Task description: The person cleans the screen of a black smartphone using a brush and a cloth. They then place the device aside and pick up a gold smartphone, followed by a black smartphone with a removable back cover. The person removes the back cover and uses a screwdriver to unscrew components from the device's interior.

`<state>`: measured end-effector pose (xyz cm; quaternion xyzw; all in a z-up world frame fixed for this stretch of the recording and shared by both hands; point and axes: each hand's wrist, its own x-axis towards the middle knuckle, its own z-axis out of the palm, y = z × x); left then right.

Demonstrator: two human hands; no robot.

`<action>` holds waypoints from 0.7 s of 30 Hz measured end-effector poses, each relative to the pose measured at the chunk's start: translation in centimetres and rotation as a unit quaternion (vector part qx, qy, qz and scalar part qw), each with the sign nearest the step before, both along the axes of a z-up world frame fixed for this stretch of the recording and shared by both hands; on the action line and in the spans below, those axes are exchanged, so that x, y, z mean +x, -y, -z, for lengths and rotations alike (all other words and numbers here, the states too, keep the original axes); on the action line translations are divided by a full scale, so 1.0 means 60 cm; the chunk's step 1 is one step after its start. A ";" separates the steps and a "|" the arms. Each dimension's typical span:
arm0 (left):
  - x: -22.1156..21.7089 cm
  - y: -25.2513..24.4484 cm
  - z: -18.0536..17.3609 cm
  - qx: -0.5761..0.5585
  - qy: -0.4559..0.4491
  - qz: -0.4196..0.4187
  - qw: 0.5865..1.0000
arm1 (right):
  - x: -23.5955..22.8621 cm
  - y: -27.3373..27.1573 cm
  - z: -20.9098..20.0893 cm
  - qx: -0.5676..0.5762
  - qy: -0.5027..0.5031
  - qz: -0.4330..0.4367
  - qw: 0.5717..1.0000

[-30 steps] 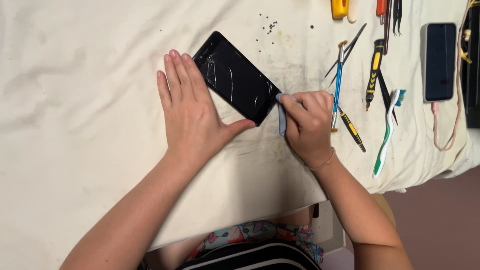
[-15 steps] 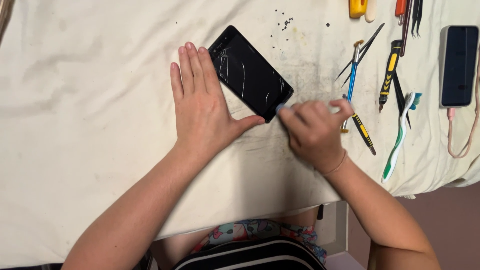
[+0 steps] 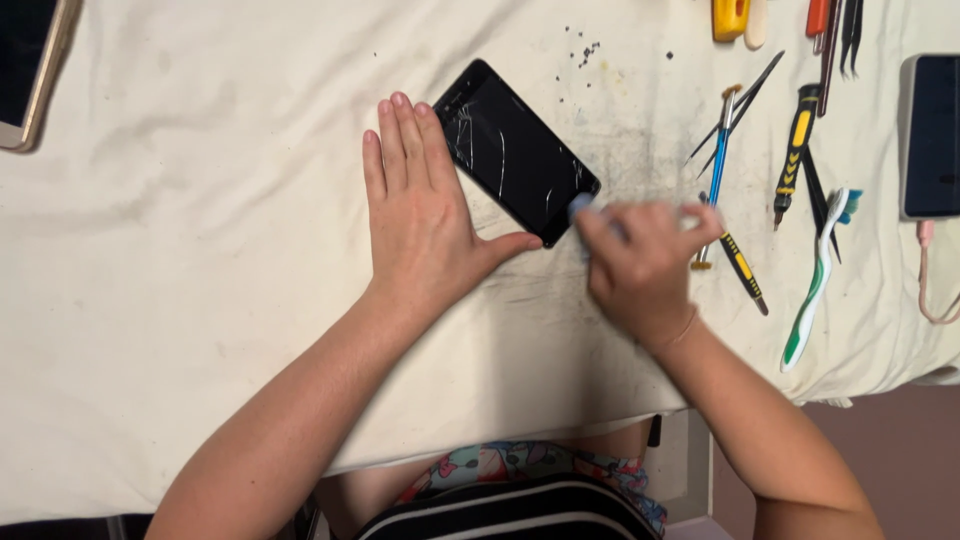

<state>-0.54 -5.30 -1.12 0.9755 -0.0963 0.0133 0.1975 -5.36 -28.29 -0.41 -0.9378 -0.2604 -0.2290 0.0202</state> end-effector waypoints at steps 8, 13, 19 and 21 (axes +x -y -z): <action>0.005 -0.009 0.000 -0.066 -0.009 -0.003 0.998 | 0.014 -0.024 -0.021 0.014 0.008 0.042 0.999; 0.022 -0.030 -0.015 -0.061 -0.019 0.007 0.998 | -0.004 -0.024 0.003 0.010 -0.040 0.016 0.999; 0.038 -0.070 0.028 -0.163 0.080 0.003 0.983 | 0.000 -0.032 -0.019 0.048 -0.118 -0.006 0.992; 0.040 -0.070 0.026 -0.162 0.085 0.005 0.983 | 0.005 -0.028 -0.020 0.029 -0.109 0.004 0.994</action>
